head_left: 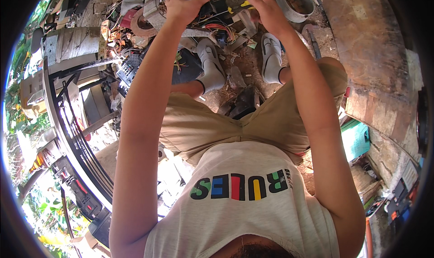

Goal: The person uses a screwdriver to remove screws from a computer power supply unit and separates the wires from the casing.

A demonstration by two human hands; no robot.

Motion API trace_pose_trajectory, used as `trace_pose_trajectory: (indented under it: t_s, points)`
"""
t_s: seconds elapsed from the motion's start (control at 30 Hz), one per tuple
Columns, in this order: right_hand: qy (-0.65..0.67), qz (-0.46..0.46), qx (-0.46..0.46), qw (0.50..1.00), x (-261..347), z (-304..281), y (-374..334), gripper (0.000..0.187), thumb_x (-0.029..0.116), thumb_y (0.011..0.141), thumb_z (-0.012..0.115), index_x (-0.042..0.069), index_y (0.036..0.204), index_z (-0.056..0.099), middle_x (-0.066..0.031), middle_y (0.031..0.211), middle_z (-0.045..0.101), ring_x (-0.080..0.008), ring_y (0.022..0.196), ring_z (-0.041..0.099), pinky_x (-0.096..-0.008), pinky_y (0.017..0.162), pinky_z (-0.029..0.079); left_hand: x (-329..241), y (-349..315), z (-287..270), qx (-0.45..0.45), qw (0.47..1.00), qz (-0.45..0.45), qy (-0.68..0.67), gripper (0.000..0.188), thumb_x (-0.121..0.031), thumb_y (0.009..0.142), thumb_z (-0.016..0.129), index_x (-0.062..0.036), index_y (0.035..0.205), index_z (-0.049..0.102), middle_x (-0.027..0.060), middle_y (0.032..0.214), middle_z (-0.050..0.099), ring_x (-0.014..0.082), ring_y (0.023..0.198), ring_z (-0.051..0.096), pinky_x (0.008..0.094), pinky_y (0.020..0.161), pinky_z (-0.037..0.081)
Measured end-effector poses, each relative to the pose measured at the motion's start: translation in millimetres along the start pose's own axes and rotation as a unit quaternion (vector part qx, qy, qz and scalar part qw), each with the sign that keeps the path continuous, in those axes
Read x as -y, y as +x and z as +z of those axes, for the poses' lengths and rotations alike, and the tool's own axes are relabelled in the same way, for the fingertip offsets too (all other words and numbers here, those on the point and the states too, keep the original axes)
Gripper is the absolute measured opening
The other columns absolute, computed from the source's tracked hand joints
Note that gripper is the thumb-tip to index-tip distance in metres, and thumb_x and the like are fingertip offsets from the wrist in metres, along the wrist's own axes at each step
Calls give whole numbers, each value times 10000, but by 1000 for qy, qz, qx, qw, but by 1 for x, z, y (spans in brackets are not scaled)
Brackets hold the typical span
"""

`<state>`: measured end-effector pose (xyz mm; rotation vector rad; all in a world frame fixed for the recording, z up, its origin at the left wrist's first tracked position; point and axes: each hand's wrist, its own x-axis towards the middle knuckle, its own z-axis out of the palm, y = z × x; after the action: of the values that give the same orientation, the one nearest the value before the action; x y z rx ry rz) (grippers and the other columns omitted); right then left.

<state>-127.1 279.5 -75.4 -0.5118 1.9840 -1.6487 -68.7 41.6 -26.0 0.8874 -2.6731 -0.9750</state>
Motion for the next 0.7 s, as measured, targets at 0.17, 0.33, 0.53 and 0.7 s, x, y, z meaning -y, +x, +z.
trace_pose_trajectory:
  t_s: [0.17,0.33,0.53,0.7]
  points:
    - [106,2,-21,994,12,7,-12,344,125,956,586,35,1287,560,-15,747,554,-105,632,514,-276,586,428,1,0,1,-9,1000,1,11,1351,-563,614,865,109,1529,133,329,1514,321,399,1422,349,406,1165,316]
    - [-70,-25,-85,994,-16,5,-5,402,391,958,675,67,1194,646,-27,885,672,-121,683,647,-257,701,535,-5,-2,-1,-2,1000,1,2,1360,-563,608,868,107,1531,127,330,1515,322,397,1422,349,404,1166,314]
    - [-74,-136,-63,986,-19,6,-16,379,288,842,751,75,1150,696,-79,965,725,-189,886,687,-318,782,530,0,-1,0,-1,1000,-1,-10,1362,-562,612,869,107,1531,119,327,1516,326,396,1418,358,405,1160,324]
    - [-229,-12,109,967,1,6,-48,385,256,841,725,43,1157,677,-112,982,708,-209,903,682,-325,791,528,-1,0,-6,12,999,-25,-21,1342,-539,622,865,105,1532,118,325,1511,334,393,1413,369,407,1150,340]
